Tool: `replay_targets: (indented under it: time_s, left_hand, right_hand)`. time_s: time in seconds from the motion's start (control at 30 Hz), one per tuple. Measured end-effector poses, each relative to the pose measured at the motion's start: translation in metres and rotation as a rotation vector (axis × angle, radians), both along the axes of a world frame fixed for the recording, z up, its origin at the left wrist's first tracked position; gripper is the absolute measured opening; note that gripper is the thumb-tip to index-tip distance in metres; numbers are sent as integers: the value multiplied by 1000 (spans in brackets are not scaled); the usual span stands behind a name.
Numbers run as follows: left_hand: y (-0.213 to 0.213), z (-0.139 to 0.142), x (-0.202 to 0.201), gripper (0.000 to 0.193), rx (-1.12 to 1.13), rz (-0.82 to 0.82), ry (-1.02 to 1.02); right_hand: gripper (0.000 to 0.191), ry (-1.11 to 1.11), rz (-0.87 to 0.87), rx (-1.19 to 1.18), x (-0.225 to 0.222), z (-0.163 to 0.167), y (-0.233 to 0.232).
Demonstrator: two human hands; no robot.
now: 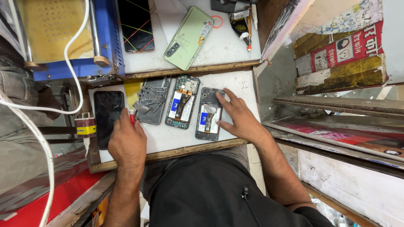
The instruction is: The person handles a light green smartphone, peeling off a protective film and inspecting the device. They then use a red-handled screwdriver to remove screws from a disassembled phone chassis on the workbench.
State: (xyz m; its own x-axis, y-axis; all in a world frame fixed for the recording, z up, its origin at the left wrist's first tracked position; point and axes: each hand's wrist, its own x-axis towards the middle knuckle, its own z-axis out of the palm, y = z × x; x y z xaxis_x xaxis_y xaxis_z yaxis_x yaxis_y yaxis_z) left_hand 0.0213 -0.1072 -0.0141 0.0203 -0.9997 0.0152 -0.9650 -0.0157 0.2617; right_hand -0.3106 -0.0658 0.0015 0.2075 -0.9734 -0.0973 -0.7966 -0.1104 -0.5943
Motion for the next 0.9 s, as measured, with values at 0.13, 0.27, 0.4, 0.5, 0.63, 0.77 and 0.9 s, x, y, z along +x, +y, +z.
replay_targets:
  time_s: [0.13,0.27,0.4,0.5,0.63,0.77,0.9]
  left_hand:
    - [-6,9,-6,60,188,30,-16]
    - [-5,25,-7,62,45,5,37]
    - [7,43,-10,52,-270,-170,420]
    - [2,38,-39,43,-252,-307,816]
    - [-10,17,-93,39,-323,-524,826]
    - [-22,4,-113,36,-349,-600,691]
    - [-26,0,-116,37,-333,-608,665]
  right_hand:
    - [89,-20,14,44,-4,-1,5]
    - [71,-10,-16,-5,2,-10,10]
    - [49,-31,-58,-106,8,-16,15]
    - [41,-45,-94,-162,12,-20,18]
    - [32,-36,-126,-249,17,-28,22]
    - [31,-62,-162,-252,16,-34,26]
    - [32,-73,-157,-250,14,-33,26]
